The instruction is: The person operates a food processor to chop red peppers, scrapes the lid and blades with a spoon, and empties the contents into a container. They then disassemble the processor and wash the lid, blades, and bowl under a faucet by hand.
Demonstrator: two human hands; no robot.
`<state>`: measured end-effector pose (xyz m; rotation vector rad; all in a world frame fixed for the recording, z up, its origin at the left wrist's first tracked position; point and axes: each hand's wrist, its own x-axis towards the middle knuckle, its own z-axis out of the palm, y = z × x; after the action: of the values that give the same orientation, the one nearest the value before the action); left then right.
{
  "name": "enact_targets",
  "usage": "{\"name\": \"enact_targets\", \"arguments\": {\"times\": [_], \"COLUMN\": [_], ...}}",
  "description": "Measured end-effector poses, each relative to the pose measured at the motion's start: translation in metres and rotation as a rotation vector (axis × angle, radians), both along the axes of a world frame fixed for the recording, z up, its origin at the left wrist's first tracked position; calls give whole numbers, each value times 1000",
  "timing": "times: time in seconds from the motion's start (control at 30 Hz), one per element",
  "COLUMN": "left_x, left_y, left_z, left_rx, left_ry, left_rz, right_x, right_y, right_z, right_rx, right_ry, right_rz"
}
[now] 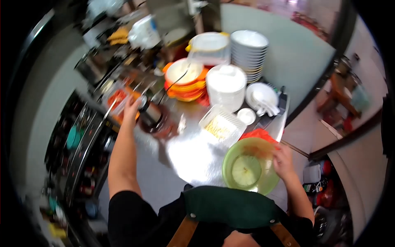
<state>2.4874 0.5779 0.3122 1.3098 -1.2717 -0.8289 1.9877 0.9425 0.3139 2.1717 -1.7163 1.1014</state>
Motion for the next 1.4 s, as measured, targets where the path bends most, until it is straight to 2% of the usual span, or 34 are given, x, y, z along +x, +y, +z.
{"name": "enact_targets", "arguments": {"times": [0.07,0.13,0.2,0.27,0.33,0.4,0.47,0.53,0.57,0.6,0.67,0.73,0.8,0.9,1.0,1.13,1.27,1.33,1.4], "left_x": [-4,-4,-3,-7,-14,-21,-18,-19,-21,-17,-10,2,6,7,7,14,17,12,14], "left_y": [-7,-10,-15,-10,-3,10,-1,1,7,2,2,-3,-11,-22,-25,-35,-32,-28,-25], "left_z": [1,3,-9,-6,-1,14,0,2,11,6,1,1,-5,-23,-32,-38,-27,-36,-35], "left_rx": [125,141,65,97,90,75,107,109,55,89,84,196,142,104,1,-125,-78,-158,-272], "left_ry": [147,92,79,94,156,198,268,279,232,263,262,456,367,449,384,189,198,260,118], "left_rz": [-217,-312,-318,-251,-260,-246,-289,-303,-275,-319,-370,-544,-597,-632,-660,-771,-859,-825,-752], "right_x": [19,45,80,124,180,242,292,333,350,362,382,395,399,401,401,405,408,411,415], "right_y": [-9,-30,-58,-102,-154,-200,-267,-306,-320,-334,-329,-319,-341,-335,-335,-336,-333,-328,-324], "right_z": [9,28,41,43,37,42,4,3,-1,-15,-2,2,-38,-29,-27,-28,-19,-15,-6], "right_rx": [63,76,106,83,91,382,414,619,619,582,575,458,324,298,307,247,263,228,290], "right_ry": [19,12,-14,-158,-370,-715,-1019,-1354,-1424,-1412,-1328,-1179,-1230,-1189,-1144,-1214,-1328,-1331,-1421], "right_rz": [32,108,158,275,377,338,407,344,336,369,371,237,224,198,143,195,191,166,81]}}
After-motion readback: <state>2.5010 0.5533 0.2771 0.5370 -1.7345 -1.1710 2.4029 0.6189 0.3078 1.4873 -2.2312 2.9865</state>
